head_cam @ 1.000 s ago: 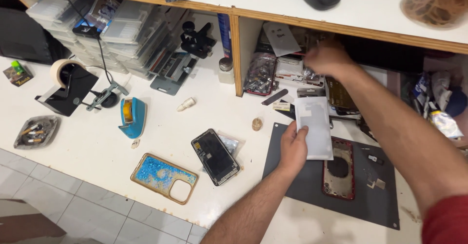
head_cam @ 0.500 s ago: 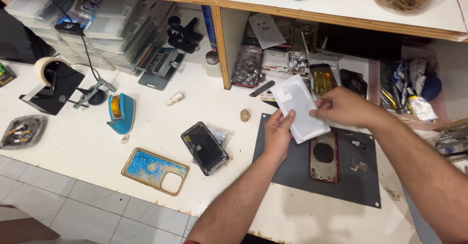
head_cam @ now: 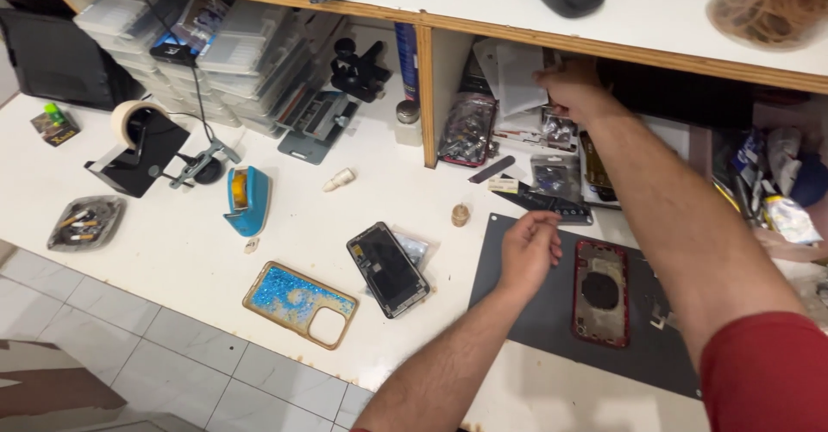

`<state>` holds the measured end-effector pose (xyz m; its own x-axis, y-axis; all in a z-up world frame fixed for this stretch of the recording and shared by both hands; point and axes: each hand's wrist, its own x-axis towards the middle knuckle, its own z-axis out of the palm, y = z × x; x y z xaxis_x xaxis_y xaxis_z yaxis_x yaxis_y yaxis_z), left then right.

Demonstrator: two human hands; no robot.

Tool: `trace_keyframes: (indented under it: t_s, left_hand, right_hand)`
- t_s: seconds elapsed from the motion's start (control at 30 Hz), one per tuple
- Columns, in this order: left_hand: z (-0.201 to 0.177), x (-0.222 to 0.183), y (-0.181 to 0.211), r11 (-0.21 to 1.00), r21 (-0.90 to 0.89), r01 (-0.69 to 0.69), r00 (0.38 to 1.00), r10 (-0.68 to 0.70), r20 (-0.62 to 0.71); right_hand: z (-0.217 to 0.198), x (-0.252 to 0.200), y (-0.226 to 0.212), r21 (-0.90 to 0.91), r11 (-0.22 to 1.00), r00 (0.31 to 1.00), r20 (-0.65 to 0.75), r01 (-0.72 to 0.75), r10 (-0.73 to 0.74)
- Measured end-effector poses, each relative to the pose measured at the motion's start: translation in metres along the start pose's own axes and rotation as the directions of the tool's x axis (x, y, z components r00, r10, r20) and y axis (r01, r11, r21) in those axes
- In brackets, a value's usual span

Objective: Cleaning adhesive from a phone chassis and preparing replacement parts on a repair bench.

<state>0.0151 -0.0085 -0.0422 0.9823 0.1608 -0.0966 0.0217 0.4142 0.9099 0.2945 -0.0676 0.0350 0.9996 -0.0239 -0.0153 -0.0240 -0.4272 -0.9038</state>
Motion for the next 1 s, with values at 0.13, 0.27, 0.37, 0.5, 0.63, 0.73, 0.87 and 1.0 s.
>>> trace_keyframes:
  t_s: [0.13,0.27,0.37,0.5,0.63,0.73,0.87,1.0]
  left_hand:
    - [-0.002,0.000,-0.003,0.999,0.051,-0.002,1.000,0.001,0.025]
    - [0.003,-0.009,0.024,0.991,0.061,0.116,0.993,-0.118,0.030]
    - [0.003,-0.011,0.026,0.990,0.093,0.109,0.993,-0.113,0.035]
    - [0.003,-0.007,0.014,0.985,0.121,0.119,0.992,-0.122,0.020]
    - [0.000,-0.001,-0.014,0.939,0.277,-0.205,0.979,0.193,0.071]
    - [-0.004,-0.006,-0.012,0.799,0.469,-0.375,0.925,0.356,0.134]
    - [-0.001,-0.012,-0.001,0.513,0.633,-0.579,0.794,0.530,0.297]
    - [-0.003,-0.013,-0.011,0.372,0.664,-0.649,0.735,0.532,0.420]
  right_hand:
    - [0.022,0.039,0.008,-0.202,0.978,0.997,-0.074,-0.048,0.034]
    - [0.015,-0.023,-0.063,-0.419,0.905,0.995,0.028,-0.075,0.095]
    - [0.006,-0.023,-0.053,-0.585,0.811,0.993,0.094,-0.003,0.071]
    - [-0.024,-0.099,-0.076,-0.554,0.831,0.987,0.154,0.045,0.049]
    - [-0.066,-0.163,-0.063,-0.565,0.747,0.936,0.187,0.351,-0.299]
    - [-0.105,-0.208,-0.045,-0.551,0.743,0.925,0.223,0.379,-0.307]
    - [-0.147,-0.268,-0.006,-0.616,0.730,0.953,0.244,0.295,-0.179]
    - [-0.157,-0.313,0.040,-0.679,0.713,0.969,0.246,0.174,-0.003]
